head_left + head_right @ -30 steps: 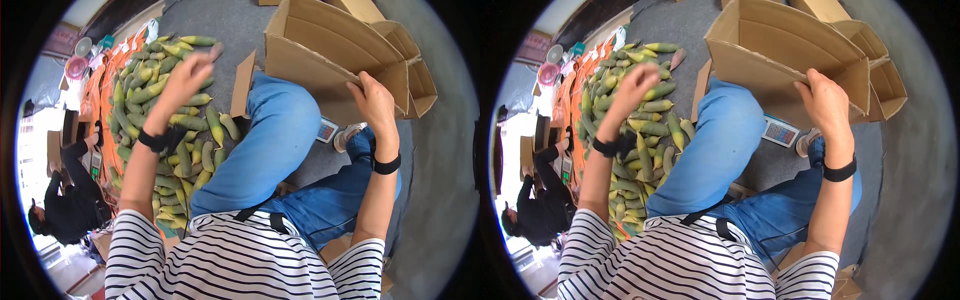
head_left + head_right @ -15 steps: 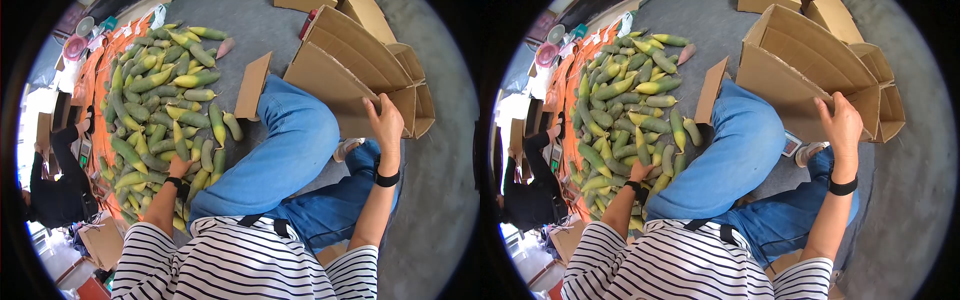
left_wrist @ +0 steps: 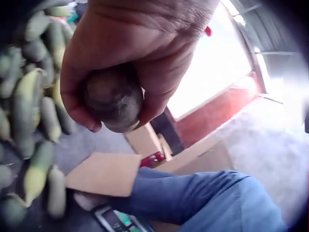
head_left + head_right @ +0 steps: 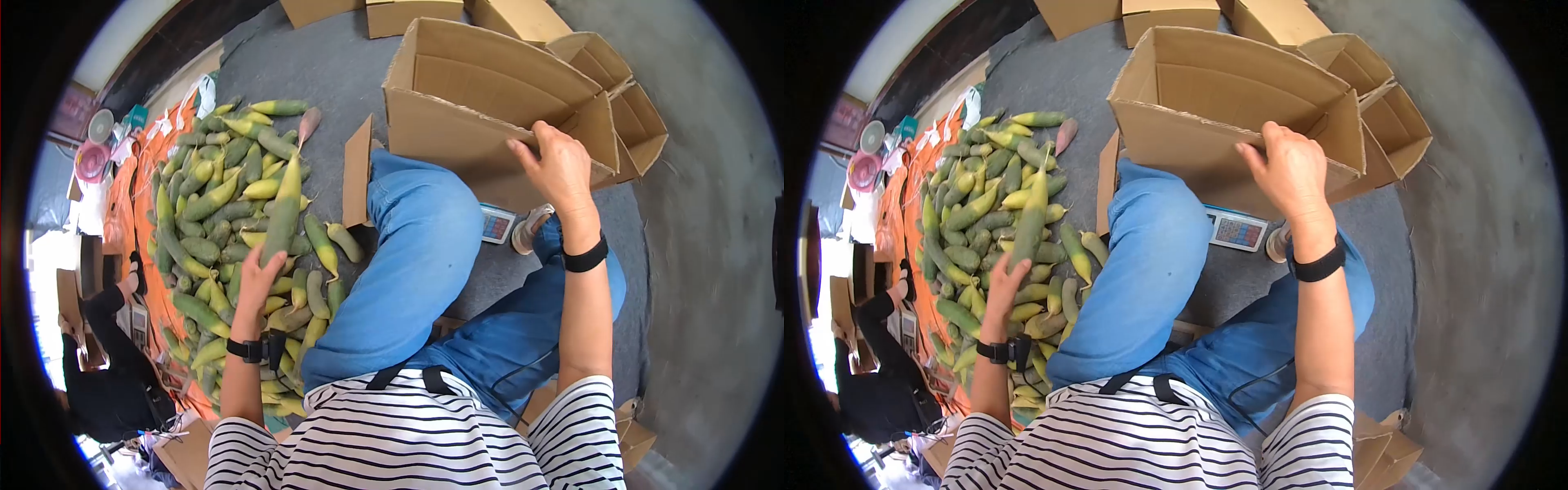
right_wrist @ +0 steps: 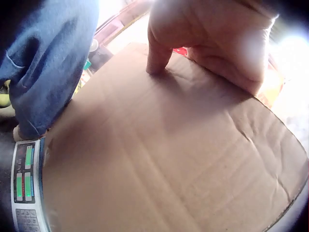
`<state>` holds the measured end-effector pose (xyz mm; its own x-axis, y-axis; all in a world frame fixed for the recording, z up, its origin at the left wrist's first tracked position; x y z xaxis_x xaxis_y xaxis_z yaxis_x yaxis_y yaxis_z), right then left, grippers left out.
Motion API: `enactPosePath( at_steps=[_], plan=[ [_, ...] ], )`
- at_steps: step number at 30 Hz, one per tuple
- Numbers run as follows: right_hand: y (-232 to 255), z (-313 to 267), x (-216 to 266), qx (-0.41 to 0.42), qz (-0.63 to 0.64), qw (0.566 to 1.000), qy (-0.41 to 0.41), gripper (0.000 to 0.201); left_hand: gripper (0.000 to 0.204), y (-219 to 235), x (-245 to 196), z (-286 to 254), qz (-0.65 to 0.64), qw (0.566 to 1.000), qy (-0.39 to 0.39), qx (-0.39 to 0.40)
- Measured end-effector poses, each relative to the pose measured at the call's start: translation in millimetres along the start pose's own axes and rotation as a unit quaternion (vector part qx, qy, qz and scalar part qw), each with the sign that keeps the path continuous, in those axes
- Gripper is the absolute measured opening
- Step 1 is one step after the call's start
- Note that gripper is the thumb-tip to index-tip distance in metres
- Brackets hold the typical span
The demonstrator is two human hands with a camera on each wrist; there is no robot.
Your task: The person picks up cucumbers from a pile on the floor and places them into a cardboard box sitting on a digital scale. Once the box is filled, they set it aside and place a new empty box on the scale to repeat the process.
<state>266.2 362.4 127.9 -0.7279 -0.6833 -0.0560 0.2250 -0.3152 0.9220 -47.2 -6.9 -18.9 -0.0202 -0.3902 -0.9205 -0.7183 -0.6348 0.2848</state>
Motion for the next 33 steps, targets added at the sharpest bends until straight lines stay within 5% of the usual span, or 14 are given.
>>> enactPosePath(
  at_steps=[3, 5, 7, 9, 12, 14, 17, 19, 21, 22, 23, 26, 30, 33],
  plan=[
    [-1.7, -1.0, 0.2, 0.002, 0.0, 1.0, 0.004, 0.037, 0.048, -34.1, -128.9, 8.0, 0.132, 0.962, -0.24, -0.012],
    [-1.7, -2.1, 0.3, 0.019, 0.003, 1.0, -0.004, 0.036, 0.051, -63.3, -207.9, 3.3, 0.225, 0.899, -0.376, -0.017],
    [-0.5, -3.2, -0.4, 0.013, 0.007, 1.0, -0.005, 0.036, 0.051, -102.2, -274.6, 0.4, 0.205, 0.868, -0.451, 0.026],
    [-0.4, -4.0, 0.8, 0.009, 0.014, 1.0, -0.001, 0.036, 0.051, -140.7, -311.4, 11.5, 0.225, 0.819, -0.521, 0.087],
    [-2.9, -4.3, 0.2, 0.007, 0.023, 1.0, 0.009, 0.037, 0.046, -195.4, -316.6, 43.6, 0.207, 0.799, -0.551, 0.124],
    [-2.0, -3.4, 0.6, -0.003, 0.0, 1.0, 0.017, 0.037, 0.042, -214.0, -297.0, 58.3, 0.202, 0.806, -0.543, 0.121],
    [-4.1, -4.4, -0.6, 0.01, 0.002, 1.0, 0.017, 0.037, 0.037, -181.4, -261.6, 52.3, 0.198, 0.822, -0.528, 0.084],
    [2.6, -4.7, 3.2, -0.002, -0.012, 0.999, 0.032, 0.036, 0.034, -135.6, -206.7, 54.0, 0.179, 0.881, -0.432, 0.075],
    [-1.2, -0.5, -2.2, -0.015, 0.001, 1.0, 0.007, 0.036, 0.03, -81.0, -101.3, 59.2, 0.137, 0.956, -0.25, 0.072],
    [-5.1, -0.5, -1.2, 0.006, 0.002, 1.0, 0.008, 0.036, 0.027, -52.2, -41.2, 52.0, 0.225, 0.947, -0.223, 0.06],
    [-8.6, 0.9, -3.7, 0.015, -0.009, 1.0, -0.003, 0.038, 0.028, -23.9, 29.9, 36.7, 0.267, 0.955, -0.113, 0.062],
    [-13.5, 1.9, -6.7, 0.045, -0.029, 0.998, -0.018, 0.043, 0.024, 19.8, 166.4, -62.6, 0.438, 0.885, 0.103, 0.119],
    [-11.3, 2.5, -3.2, 0.029, -0.032, 0.999, -0.016, 0.046, 0.027, 19.1, 263.6, -160.5, 0.476, 0.86, 0.115, 0.143],
    [-11.5, 2.1, -3.6, 0.015, -0.057, 0.998, -0.015, 0.048, 0.031, 12.0, 275.7, -167.6, 0.484, 0.862, 0.113, 0.099]
  ],
)
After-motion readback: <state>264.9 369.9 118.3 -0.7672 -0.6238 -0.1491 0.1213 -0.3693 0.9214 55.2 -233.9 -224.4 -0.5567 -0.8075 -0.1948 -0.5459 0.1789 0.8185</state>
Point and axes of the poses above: each hand's wrist, its own z-axis towards the middle knuckle, its own y-axis out of the back of the hand, x = y × z, the point moved 8 cm from there along z, towards the middle knuckle, and after that the axes turned 8 degrees about -z, right-handed, at the moved point
